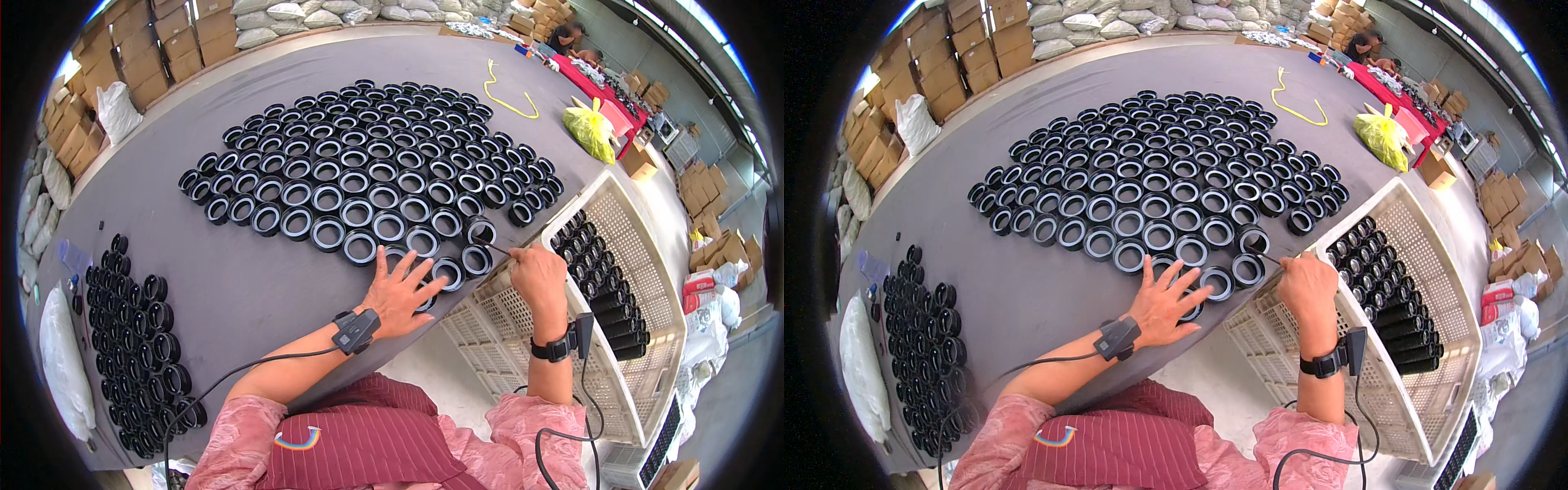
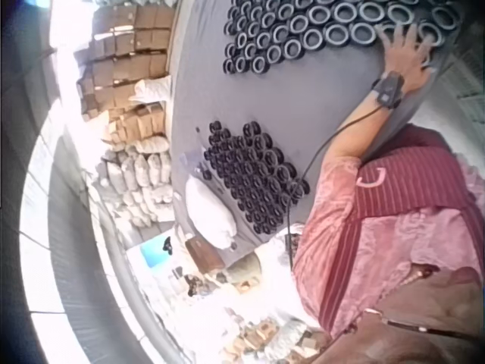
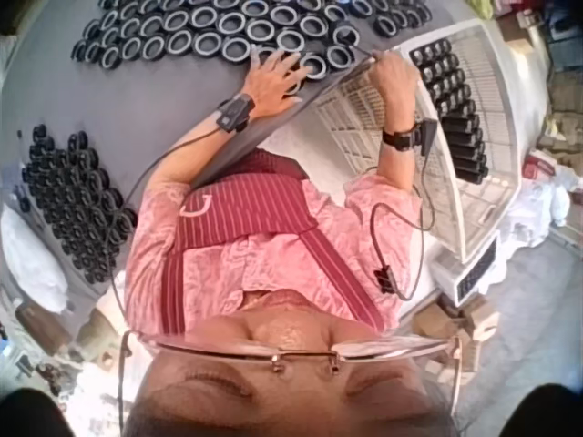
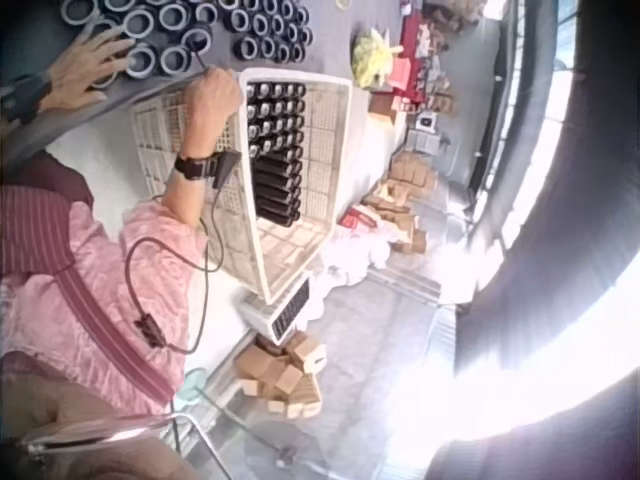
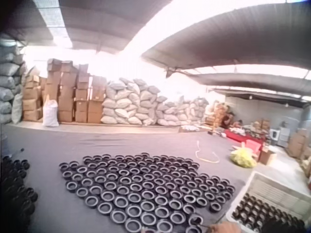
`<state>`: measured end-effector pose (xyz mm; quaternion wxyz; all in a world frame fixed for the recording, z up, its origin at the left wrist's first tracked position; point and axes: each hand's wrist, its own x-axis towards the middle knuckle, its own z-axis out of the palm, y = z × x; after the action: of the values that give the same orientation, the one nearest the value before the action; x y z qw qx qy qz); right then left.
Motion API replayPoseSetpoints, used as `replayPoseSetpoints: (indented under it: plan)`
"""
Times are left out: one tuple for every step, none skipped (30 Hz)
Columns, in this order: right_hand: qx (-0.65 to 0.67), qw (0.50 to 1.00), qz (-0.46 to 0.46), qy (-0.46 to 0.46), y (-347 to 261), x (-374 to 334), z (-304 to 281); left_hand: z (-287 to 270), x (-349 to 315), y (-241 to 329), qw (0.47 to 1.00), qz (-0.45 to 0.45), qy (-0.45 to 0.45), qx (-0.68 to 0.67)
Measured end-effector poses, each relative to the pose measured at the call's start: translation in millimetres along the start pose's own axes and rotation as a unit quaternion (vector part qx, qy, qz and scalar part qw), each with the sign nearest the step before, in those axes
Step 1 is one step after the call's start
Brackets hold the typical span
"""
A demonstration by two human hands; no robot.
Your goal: The recorder is assembling or inspecting black plastic ring components by inserting white inner rings and using a metal rod to check them.
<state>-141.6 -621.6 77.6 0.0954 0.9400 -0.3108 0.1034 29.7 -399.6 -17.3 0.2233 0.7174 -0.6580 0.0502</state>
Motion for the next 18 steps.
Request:
replayPoseSetpoints:
  plan:
    - [0.001,1.0,0.009,-0.025,0.0,-1.5,3.5,0.4,2.1,1.6,0.999,0.031,0.021,0.025]
    - [0.003,0.999,0.019,-0.051,-0.4,-3.8,9.1,1.2,3.7,3.5,0.996,0.062,0.042,0.051]
    - [0.001,0.999,0.014,-0.051,-1.3,-8.8,21.3,7.9,4.6,4.2,0.996,0.065,0.037,0.056]
    - [0.045,0.996,0.056,-0.051,-1.7,-18.8,38.0,12.1,4.6,5.4,0.996,0.064,0.04,0.054]
    - [0.089,0.99,0.097,-0.05,-0.7,-26.8,53.9,17.1,6.0,6.5,0.995,0.076,0.04,0.052]
    - [0.086,0.99,0.098,-0.049,-0.1,-33.7,66.8,21.1,8.5,7.0,0.994,0.09,0.039,0.05]
    - [0.123,0.984,0.119,-0.053,-3.2,-40.9,80.0,22.9,7.5,6.5,0.994,0.09,0.044,0.048]
    - [0.161,0.975,0.14,-0.056,-3.3,-44.7,88.7,24.7,8.1,5.9,0.994,0.088,0.043,0.049]
    - [0.193,0.97,0.138,-0.055,-5.5,-46.2,89.8,22.8,7.3,5.0,0.994,0.094,0.041,0.046]
    - [0.195,0.969,0.141,-0.058,-7.3,-44.3,89.8,20.7,7.0,4.4,0.993,0.1,0.039,0.043]
    - [0.213,0.966,0.135,-0.06,-9.0,-39.9,88.2,18.3,7.1,5.5,0.994,0.098,0.034,0.044]
    - [0.229,0.963,0.128,-0.059,-7.6,-32.3,85.9,17.2,9.6,5.4,0.994,0.1,0.032,0.043]
    - [0.244,0.958,0.139,-0.051,-13.3,-28.0,85.7,16.1,11.5,5.2,0.994,0.099,0.02,0.033]
    - [0.244,0.958,0.141,-0.05,-16.7,-26.7,90.6,15.3,13.1,4.8,0.995,0.098,0.008,0.023]
    - [0.25,0.956,0.143,-0.05,-19.7,-22.8,100.5,14.5,13.0,4.7,0.995,0.099,0.016,0.012]
    - [0.255,0.954,0.147,-0.051,-20.8,-20.6,108.7,14.7,13.6,5.2,0.995,0.099,0.018,0.013]
    - [0.247,0.955,0.152,-0.061,-20.6,-20.7,114.0,15.0,14.1,5.4,0.995,0.1,-0.009,0.017]
    - [0.247,0.956,0.148,-0.062,-24.3,-21.2,113.4,14.6,12.4,5.2,0.994,0.098,-0.038,0.02]
